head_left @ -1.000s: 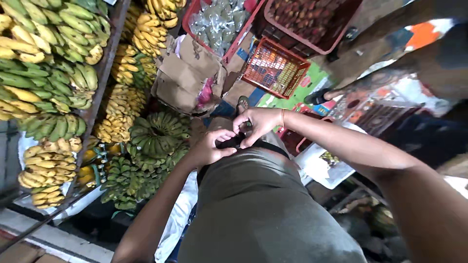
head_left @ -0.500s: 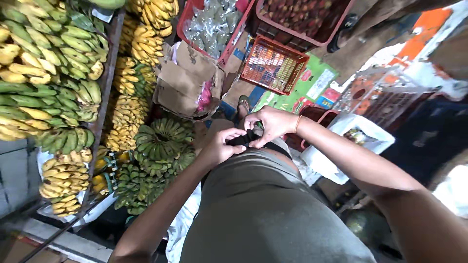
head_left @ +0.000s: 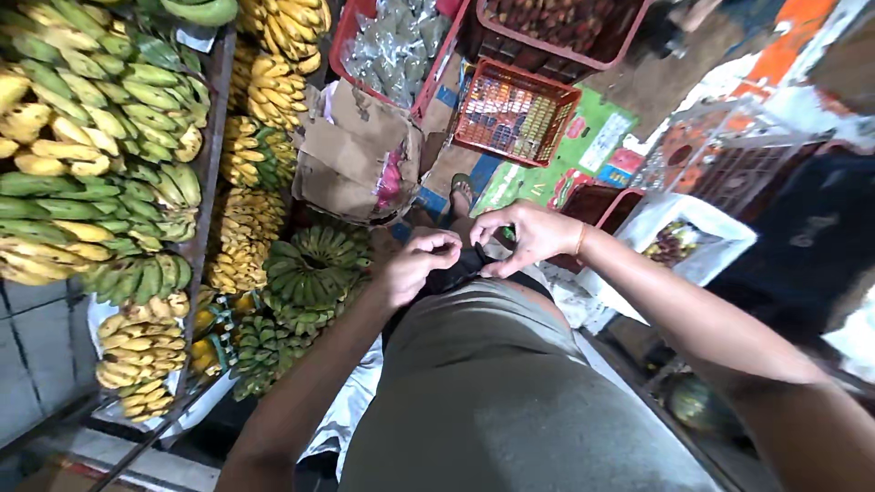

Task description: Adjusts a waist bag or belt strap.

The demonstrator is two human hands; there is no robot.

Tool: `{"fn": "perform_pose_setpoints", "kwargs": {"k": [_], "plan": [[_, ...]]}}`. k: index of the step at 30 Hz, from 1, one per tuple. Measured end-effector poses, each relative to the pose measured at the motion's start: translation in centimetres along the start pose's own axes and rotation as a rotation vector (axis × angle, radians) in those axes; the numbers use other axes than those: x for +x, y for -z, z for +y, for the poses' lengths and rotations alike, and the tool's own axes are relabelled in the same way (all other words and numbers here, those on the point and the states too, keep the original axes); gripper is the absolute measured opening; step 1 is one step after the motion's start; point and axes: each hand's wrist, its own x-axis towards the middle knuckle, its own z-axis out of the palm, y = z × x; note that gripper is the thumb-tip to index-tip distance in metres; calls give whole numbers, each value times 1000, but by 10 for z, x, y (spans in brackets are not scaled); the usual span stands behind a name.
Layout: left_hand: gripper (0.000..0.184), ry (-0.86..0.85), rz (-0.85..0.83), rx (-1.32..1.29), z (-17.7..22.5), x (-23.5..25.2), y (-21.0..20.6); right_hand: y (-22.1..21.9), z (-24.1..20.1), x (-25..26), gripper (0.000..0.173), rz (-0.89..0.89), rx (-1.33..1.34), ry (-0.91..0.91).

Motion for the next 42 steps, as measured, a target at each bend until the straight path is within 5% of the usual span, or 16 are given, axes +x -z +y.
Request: {"fn": "perform_pose_setpoints", "kwargs": {"k": [5,10,12,15,18,21,26,34,37,42], "plan": [[8,-185,-170,232,-4,13,0,-17,6,-10,43,49,64,-93],[33,-62,-32,910,38,15,-19,-5,-18,2,48,-19,-152,-149],[39,27,-97,1007,56,18,-22,-2,-28,3,47,-30,-174,-167],[23,127,-260,910,74,28,1,1,-33,-2,47,4,-172,-169],[6,29,-232,770,73,28,25,-4,-24,-7,48,47,-139,-170],[20,-76,-180,863,66,26,21,-8,-20,-2,47,44,-108,-157],[25,166,-110,529,45,27,-7,-1,-21,4,49,18,-113,-158],[45,461,114,236,52,35,21,-18,-14,-3,64,145,27,-316],[37,414,124,123,36,33,30,-40,-24,-47,41,273,-62,-406],[28,272,-143,100,20,30,28,-59,-27,-45,19,584,-436,-211]]}}
